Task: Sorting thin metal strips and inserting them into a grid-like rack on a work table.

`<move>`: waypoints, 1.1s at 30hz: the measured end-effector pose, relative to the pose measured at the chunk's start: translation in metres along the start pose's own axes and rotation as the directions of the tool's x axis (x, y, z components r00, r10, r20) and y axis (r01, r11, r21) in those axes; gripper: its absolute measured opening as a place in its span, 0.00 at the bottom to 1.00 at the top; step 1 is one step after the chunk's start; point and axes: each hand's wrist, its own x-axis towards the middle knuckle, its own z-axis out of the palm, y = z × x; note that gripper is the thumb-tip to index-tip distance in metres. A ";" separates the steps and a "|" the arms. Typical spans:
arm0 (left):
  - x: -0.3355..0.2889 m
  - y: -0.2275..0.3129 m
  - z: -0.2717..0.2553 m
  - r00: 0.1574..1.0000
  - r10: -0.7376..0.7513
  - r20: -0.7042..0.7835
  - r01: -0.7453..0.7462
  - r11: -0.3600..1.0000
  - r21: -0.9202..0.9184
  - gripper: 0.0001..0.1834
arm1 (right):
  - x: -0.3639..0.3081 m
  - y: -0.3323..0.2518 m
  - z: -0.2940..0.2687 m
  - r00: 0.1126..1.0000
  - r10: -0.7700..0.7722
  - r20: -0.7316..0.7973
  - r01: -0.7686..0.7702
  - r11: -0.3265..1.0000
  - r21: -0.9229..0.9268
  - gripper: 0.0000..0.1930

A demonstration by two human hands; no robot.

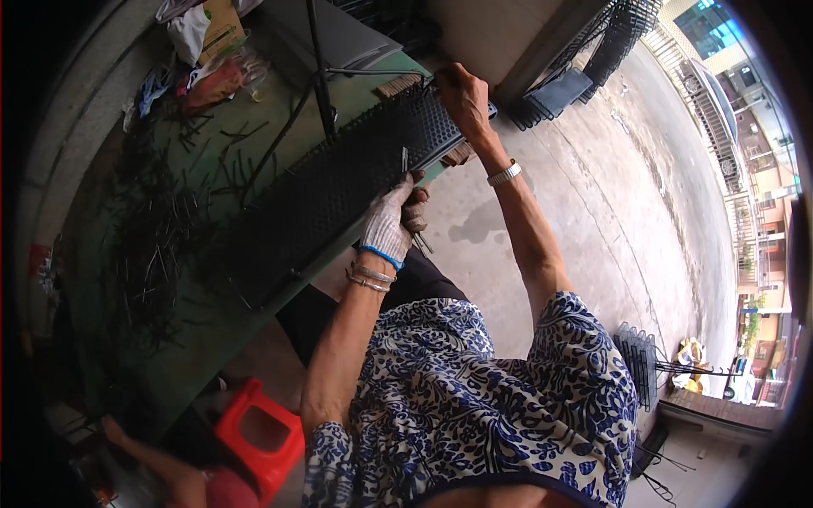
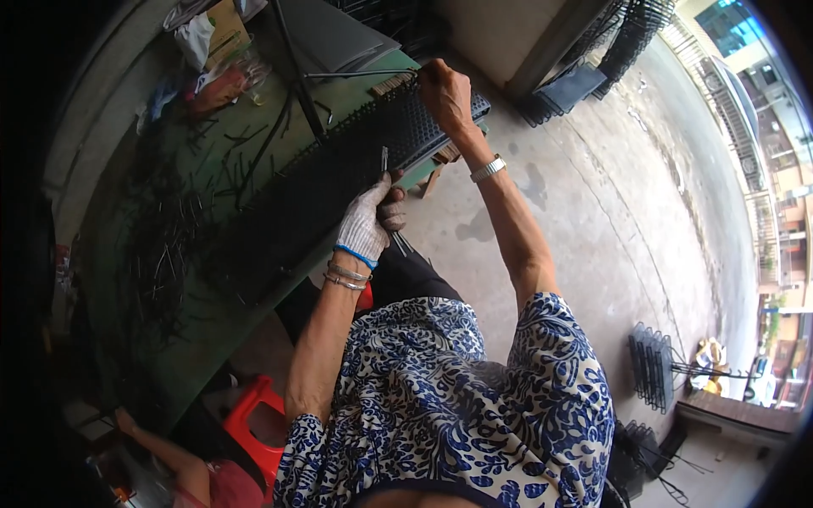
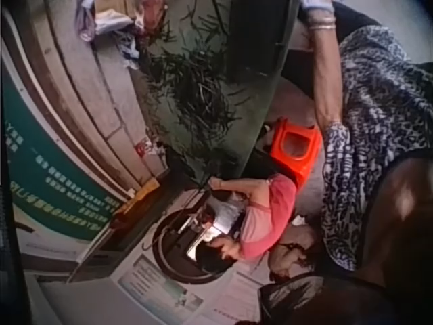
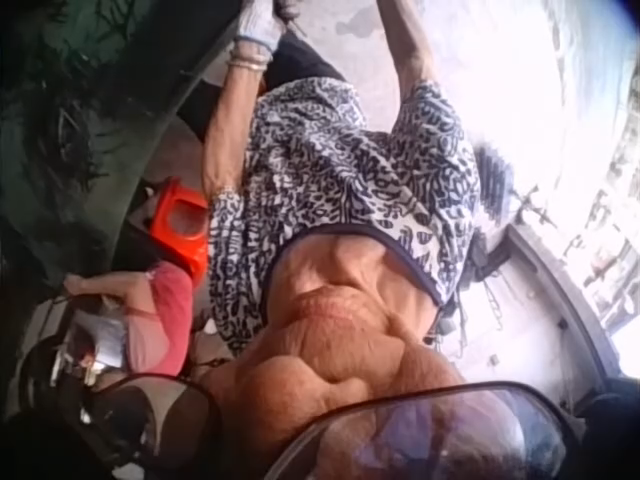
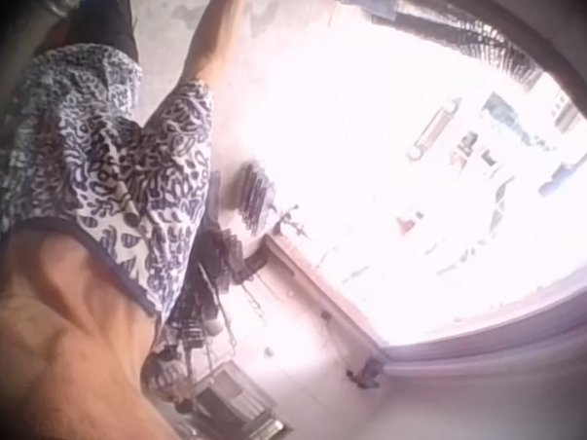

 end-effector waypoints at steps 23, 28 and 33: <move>-0.002 0.000 0.001 0.997 0.048 -0.054 -0.046 0.999 0.023 0.11 | -0.012 0.013 0.014 0.993 -0.086 0.076 0.106 0.944 -0.312 0.10; 0.001 0.000 -0.006 0.996 0.051 -0.069 -0.052 0.999 -0.003 0.11 | -0.019 -0.007 0.012 0.988 0.019 0.151 0.062 0.855 -0.515 0.13; -0.002 0.004 -0.003 0.990 0.079 -0.116 -0.072 0.996 0.060 0.11 | -0.044 -0.058 -0.030 0.583 0.218 0.783 -0.373 0.928 0.020 0.17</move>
